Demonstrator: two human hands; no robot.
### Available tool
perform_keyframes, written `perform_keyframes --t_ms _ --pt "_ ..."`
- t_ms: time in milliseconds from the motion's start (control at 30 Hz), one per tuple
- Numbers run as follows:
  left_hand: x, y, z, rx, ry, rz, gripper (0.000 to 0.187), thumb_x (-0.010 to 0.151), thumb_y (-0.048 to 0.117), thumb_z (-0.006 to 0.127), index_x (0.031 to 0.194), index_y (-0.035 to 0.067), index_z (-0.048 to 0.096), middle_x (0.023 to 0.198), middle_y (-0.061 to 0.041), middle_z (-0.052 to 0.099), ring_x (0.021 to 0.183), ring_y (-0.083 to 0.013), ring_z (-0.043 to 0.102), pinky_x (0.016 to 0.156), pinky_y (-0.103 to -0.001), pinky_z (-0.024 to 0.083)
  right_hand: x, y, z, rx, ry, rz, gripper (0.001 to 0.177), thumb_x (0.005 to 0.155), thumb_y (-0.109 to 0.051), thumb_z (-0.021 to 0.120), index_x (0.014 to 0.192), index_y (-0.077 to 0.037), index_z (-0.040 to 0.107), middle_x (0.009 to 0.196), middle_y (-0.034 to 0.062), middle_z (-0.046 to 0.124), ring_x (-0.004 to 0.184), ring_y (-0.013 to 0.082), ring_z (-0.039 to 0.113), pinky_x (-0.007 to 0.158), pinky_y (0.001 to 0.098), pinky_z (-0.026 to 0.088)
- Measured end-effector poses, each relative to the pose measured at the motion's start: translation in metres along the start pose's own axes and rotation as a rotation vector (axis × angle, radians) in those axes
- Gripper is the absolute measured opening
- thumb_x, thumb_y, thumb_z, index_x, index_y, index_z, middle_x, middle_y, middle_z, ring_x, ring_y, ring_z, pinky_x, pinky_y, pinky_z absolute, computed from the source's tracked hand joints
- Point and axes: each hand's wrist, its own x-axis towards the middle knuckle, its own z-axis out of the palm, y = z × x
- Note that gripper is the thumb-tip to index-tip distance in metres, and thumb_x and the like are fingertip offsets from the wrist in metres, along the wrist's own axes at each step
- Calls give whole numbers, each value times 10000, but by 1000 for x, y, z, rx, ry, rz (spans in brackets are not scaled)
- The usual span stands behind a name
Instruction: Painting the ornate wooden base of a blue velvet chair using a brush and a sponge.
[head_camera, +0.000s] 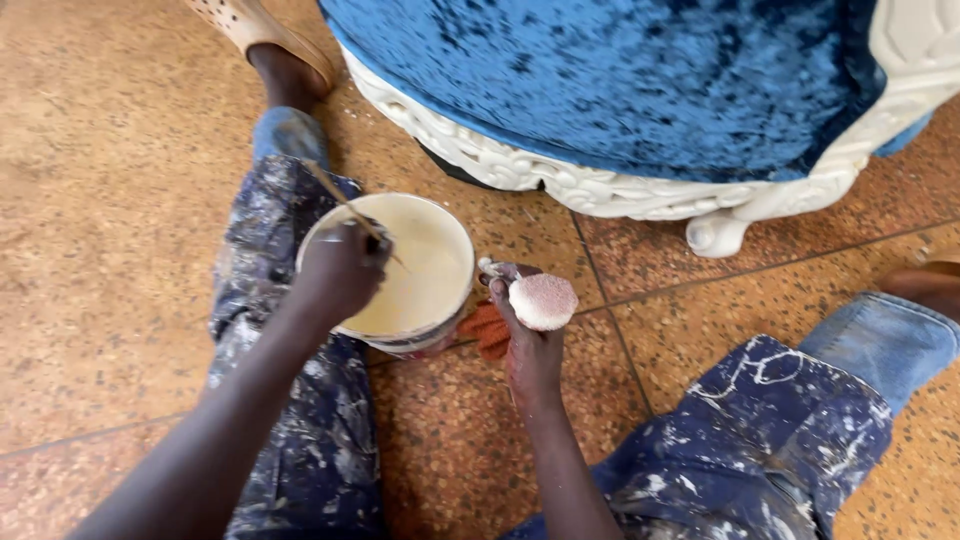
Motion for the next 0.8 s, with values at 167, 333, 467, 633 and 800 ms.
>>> perform_keyframes --t_ms 167,333,467,633,800 --pt "13 0 15 -106 -2 -51 241 854 167 653 1011 12 751 842 -219 739 797 -426 749 679 -513 590 -10 -10 12 -62 41 16 646 884 -211 819 1457 -71 556 1481 209 560 1460 402 414 1228 628 283" --pt "-26 18 -31 -278 17 -92 248 890 149 647 1013 -54 722 738 -219 716 619 -348 746 583 -430 596 -6 -6 9 -119 35 -30 535 950 -198 743 1437 -75 557 1486 216 545 1482 456 364 1253 666 243" --pt "-46 -6 -62 -780 53 -180 252 934 122 633 1086 -71 691 777 -222 712 557 -266 718 543 -377 620 -3 1 13 -88 74 -9 546 929 -195 761 1426 -76 568 1493 224 532 1490 443 354 1263 667 215" --pt "-82 -28 -84 -1003 256 -383 355 880 213 778 1122 -30 685 876 -125 608 775 -189 589 697 -335 523 12 -3 -4 -34 109 -27 573 922 -212 777 1446 -124 563 1513 184 522 1480 390 396 1262 623 250" --pt "-93 -90 -78 -1331 252 -338 258 1079 167 468 1149 -57 574 1011 -183 713 848 -314 699 772 -384 566 15 -22 -37 123 -14 -89 323 954 -102 676 1256 13 674 1204 111 730 1066 202 709 880 324 556"
